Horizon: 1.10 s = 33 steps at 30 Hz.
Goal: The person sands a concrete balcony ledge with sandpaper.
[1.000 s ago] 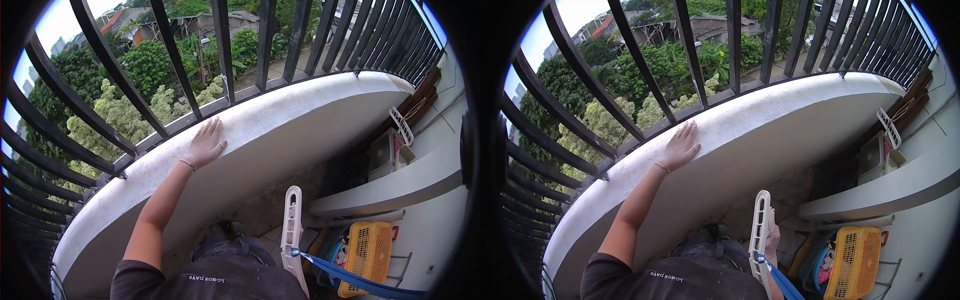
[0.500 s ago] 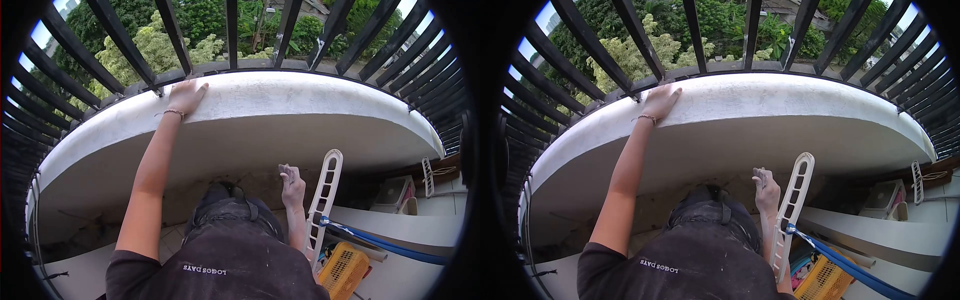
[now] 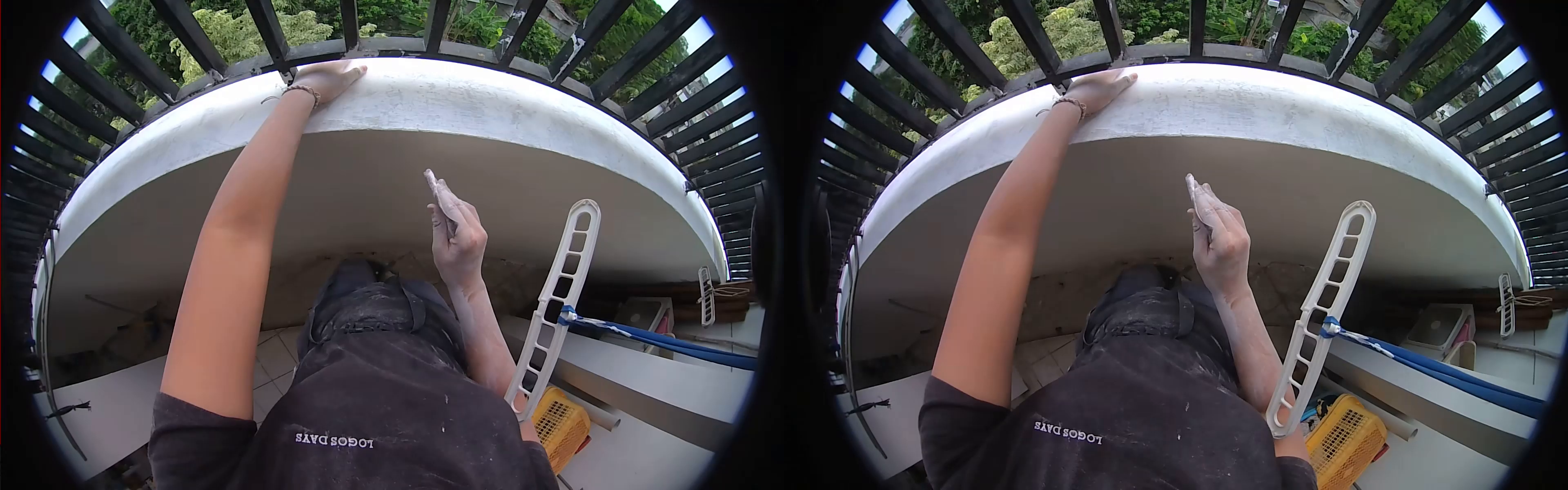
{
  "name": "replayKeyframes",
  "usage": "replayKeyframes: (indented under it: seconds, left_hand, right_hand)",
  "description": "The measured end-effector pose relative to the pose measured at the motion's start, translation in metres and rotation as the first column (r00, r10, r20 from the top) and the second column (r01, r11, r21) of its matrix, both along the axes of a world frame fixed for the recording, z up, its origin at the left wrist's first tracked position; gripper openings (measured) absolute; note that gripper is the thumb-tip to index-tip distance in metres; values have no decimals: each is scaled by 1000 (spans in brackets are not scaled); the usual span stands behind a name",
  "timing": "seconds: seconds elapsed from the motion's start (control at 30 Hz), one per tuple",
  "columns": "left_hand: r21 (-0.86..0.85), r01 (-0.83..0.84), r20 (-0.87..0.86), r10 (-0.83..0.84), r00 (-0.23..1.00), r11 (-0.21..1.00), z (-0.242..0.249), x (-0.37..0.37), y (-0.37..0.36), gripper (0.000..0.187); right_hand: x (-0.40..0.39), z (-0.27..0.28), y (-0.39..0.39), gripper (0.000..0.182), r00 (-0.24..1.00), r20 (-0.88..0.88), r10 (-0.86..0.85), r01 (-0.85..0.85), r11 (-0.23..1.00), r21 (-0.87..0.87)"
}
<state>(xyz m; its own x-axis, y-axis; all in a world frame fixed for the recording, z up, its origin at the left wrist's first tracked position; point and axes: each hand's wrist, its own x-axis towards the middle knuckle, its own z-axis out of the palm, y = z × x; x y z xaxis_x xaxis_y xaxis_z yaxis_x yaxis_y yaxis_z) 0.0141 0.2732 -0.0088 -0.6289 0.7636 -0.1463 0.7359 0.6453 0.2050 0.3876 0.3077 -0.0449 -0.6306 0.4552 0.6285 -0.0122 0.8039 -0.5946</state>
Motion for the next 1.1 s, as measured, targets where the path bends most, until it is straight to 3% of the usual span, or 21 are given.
replayKeyframes:
  seconds: [0.13, 0.23, 0.27, 0.43, 0.57, 0.7, 0.8, 0.83, 0.9, 0.97, 1.07, 1.1]
  left_hand:
    - [-6, -171, 236, 168, 957, 985, -5, 2, 19, 71]
    - [21, -205, 422, 177, 889, 978, -9, 0, 30, 69]
    - [98, -168, 427, 111, 897, 981, -35, -25, 41, 67]
    - [5, 74, 29, -74, 997, 997, 1, 30, 48, 67]
    - [109, 347, -57, -343, 938, 931, 1, 69, 61, 75]
    - [240, 585, 58, -613, 788, 774, 8, 70, 57, 75]
    - [93, 384, 27, -388, 921, 919, 4, 41, 52, 72]
    - [-4, 237, -5, -237, 971, 971, 15, 37, 38, 69]
    - [36, -32, 118, 28, 993, 999, 14, 24, 20, 68]
    - [35, -17, 116, 13, 993, 999, 6, 6, 12, 63]
    - [97, 139, -13, -138, 990, 986, 1, 10, 3, 60]
    - [116, 175, 41, -181, 983, 978, 13, 20, -2, 58]
  right_hand:
    - [4, -11, -1, 31, 994, -7, -107, 106, 992, -63]
    - [5, -11, -4, 33, 983, -40, -180, 179, 983, -40]
    - [4, -12, -1, 34, 979, -58, -194, 198, 976, 89]
    - [-7, -8, 7, 35, 946, -161, -282, 297, 952, 77]
    - [-22, 4, 14, 36, 930, -231, -287, 297, 955, 11]
    - [-35, 13, 27, 37, 929, -243, -278, 285, 959, -5]
    - [-36, 16, 38, 37, 937, -169, -306, 311, 950, 7]
    - [-37, 19, 41, 36, 941, -137, -309, 318, 946, 56]
    - [-40, 26, 49, 34, 952, -62, -301, 306, 945, 115]
    - [-50, 32, 58, 33, 960, 34, -277, 271, 955, 124]
    - [-77, 36, 76, 35, 975, 180, -132, 88, 968, 233]
    - [-89, 37, 79, 35, 963, 251, -95, 29, 966, 256]
